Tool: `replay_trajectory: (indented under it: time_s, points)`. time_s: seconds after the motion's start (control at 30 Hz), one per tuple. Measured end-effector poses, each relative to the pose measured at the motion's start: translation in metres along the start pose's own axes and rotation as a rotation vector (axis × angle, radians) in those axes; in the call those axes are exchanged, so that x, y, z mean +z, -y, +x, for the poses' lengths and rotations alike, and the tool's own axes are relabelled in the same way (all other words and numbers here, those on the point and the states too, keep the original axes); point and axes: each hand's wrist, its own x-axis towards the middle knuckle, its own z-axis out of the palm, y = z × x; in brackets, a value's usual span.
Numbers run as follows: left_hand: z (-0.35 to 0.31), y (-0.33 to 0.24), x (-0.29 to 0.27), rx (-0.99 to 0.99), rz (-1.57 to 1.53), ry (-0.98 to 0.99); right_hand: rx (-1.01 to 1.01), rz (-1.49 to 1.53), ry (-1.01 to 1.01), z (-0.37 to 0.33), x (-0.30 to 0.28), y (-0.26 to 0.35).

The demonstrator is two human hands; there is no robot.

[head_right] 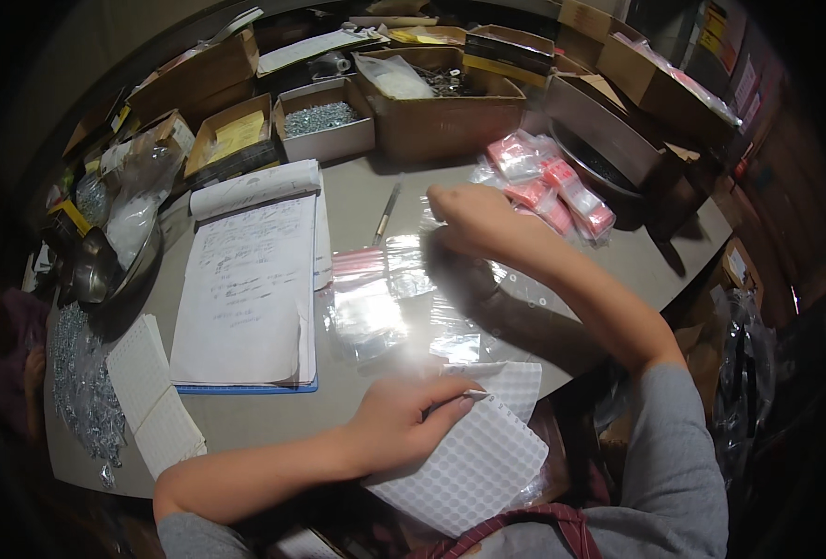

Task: The person repeatedly tears off small adhesive labels from a sheet and places them into clear plastic bags on a cluttered workbench. The person handles the label sheet and bags by hand, moving completed bags aside as they continue the process.

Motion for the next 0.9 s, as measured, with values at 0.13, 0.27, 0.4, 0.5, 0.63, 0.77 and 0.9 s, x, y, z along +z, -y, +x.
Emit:
replay_trajectory:
  time_s: [0.13,0.27,0.4,0.5,0.63,0.77,0.9]
  points:
    - [-0.001,0.002,0.0,-0.011,-0.008,-0.021,-0.018,0.533,0.116,-0.045,-0.032,0.015]
    - [0.002,-0.003,-0.004,0.002,0.037,-0.025,-0.271,0.759,0.263,-0.101,-0.047,0.039]
    - [0.003,-0.001,-0.004,0.014,0.021,-0.056,-0.298,0.684,0.15,-0.129,-0.047,0.055]
    - [0.004,0.003,-0.002,0.044,-0.016,-0.052,-0.374,0.466,0.021,-0.144,-0.04,0.06]
    - [0.004,0.008,-0.001,0.038,-0.028,-0.05,-0.469,0.273,-0.129,-0.148,-0.029,0.062]
    - [0.002,0.008,-0.005,-0.047,-0.022,-0.024,-0.498,0.267,-0.142,-0.144,-0.026,0.06]
    - [0.004,0.004,-0.003,-0.064,-0.102,-0.071,-0.305,0.654,-0.152,-0.104,-0.024,0.043]
